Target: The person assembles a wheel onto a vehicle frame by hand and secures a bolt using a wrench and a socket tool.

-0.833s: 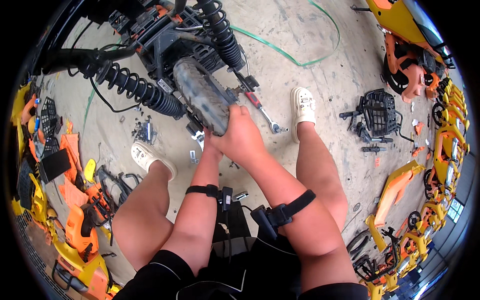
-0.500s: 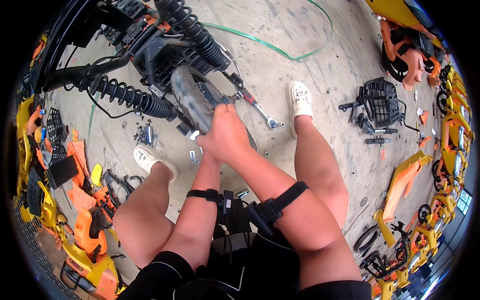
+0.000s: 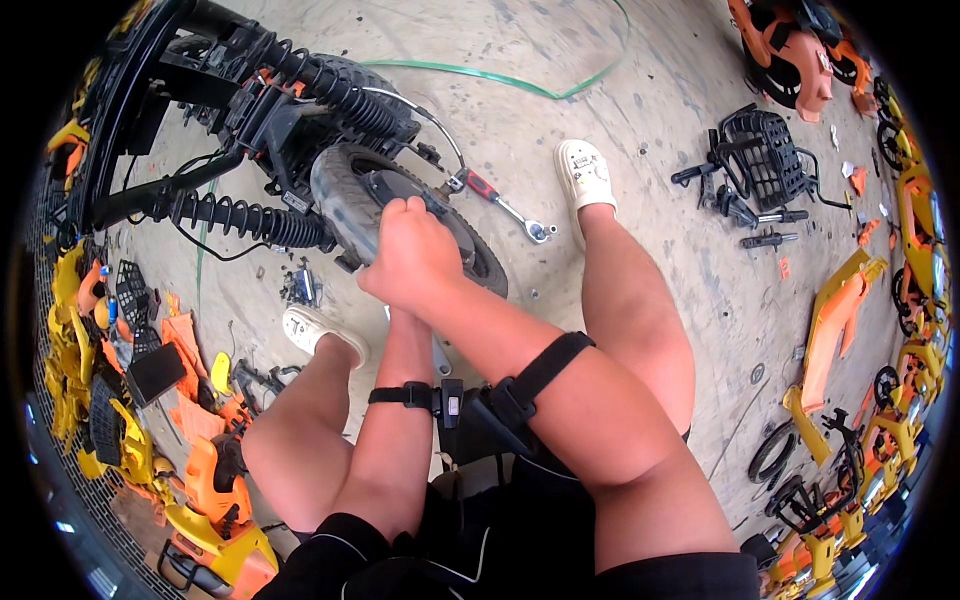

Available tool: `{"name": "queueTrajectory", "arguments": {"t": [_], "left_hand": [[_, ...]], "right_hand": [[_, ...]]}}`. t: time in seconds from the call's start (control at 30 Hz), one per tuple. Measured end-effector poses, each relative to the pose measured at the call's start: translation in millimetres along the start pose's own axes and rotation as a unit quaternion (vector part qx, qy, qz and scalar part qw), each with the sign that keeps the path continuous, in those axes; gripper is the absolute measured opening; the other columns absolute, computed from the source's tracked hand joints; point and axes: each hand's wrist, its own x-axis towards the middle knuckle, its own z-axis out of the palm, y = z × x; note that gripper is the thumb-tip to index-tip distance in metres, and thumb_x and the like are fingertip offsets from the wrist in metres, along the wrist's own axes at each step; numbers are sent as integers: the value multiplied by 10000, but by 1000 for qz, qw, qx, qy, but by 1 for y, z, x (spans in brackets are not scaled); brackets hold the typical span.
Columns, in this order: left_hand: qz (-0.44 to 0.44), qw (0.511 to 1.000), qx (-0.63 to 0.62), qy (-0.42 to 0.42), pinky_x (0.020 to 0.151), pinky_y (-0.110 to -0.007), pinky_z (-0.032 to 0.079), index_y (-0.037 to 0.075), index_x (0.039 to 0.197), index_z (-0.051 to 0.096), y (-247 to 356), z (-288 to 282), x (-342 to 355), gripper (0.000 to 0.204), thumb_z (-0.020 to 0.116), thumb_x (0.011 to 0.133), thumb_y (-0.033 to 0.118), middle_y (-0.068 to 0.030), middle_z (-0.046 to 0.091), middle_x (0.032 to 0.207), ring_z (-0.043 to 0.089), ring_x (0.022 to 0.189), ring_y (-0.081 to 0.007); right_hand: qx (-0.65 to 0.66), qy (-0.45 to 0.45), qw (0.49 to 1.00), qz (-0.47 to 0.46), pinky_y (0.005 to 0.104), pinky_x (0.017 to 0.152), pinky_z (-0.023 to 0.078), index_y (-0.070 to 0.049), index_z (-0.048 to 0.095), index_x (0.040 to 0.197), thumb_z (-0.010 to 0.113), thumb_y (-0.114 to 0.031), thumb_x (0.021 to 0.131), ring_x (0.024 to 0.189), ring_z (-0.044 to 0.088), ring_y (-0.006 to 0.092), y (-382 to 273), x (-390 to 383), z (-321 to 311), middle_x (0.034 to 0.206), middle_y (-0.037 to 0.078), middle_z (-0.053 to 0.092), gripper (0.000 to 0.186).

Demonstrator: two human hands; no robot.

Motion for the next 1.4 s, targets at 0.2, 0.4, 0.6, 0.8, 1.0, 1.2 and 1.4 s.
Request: {"name": "queueTrajectory", "arguments": {"t": [0.2,0.4,0.6,0.8,1.0,1.2,1.4], "left_hand": [[-28,999,26,-5,1079,-398,437,66,1578,240,7,0,-8,796,496,1030,584,-125,419,1547,495,1348,-283],[-75,993,82,-27,1077,-397,437,59,1565,281,38,2,-31,767,477,1039,581,-117,415,1548,496,1345,-282],[-35,993,109,38,1140,-407,370,66,1461,432,101,25,-92,732,251,1058,649,-110,504,1456,517,1295,-251],[-26,992,101,-69,1237,-446,222,-11,1514,325,151,52,-135,909,178,1017,736,-181,357,1579,342,1471,-290],[43,952,302,-29,1185,-408,328,-69,1552,-19,140,74,-131,992,627,1011,454,-251,335,1554,389,1430,-305],[36,930,364,-25,1158,-348,327,-150,1502,-20,142,78,-123,1016,605,1014,486,-297,361,1525,398,1410,-288],[1,917,398,-32,1160,-352,325,-213,1472,-48,146,77,-122,1115,587,994,570,-328,342,1530,396,1415,-310]], "right_hand": [[4,-25,999,33,444,913,568,61,558,1165,869,-285,641,1078,662,386,8,5,6,1221,240,584,701],[-3,-45,999,31,440,927,562,59,552,1191,862,-317,663,1115,657,369,9,13,-2,1232,234,587,718],[40,-73,996,44,433,968,540,69,545,1239,843,-378,708,1169,638,377,12,17,-9,1286,246,575,756],[109,-184,977,15,422,1020,493,87,555,1312,671,-499,843,1215,619,368,25,30,-15,1326,273,588,759],[405,-251,873,101,431,1012,486,-1,592,1345,522,-389,968,1219,612,334,78,44,-24,1370,176,619,546],[14,-58,991,122,450,902,533,52,724,1054,597,-391,899,1035,682,398,187,86,34,1065,271,709,486],[229,-9,961,153,375,760,542,79,713,1076,703,-491,897,839,666,259,183,116,37,892,175,702,597]]}}
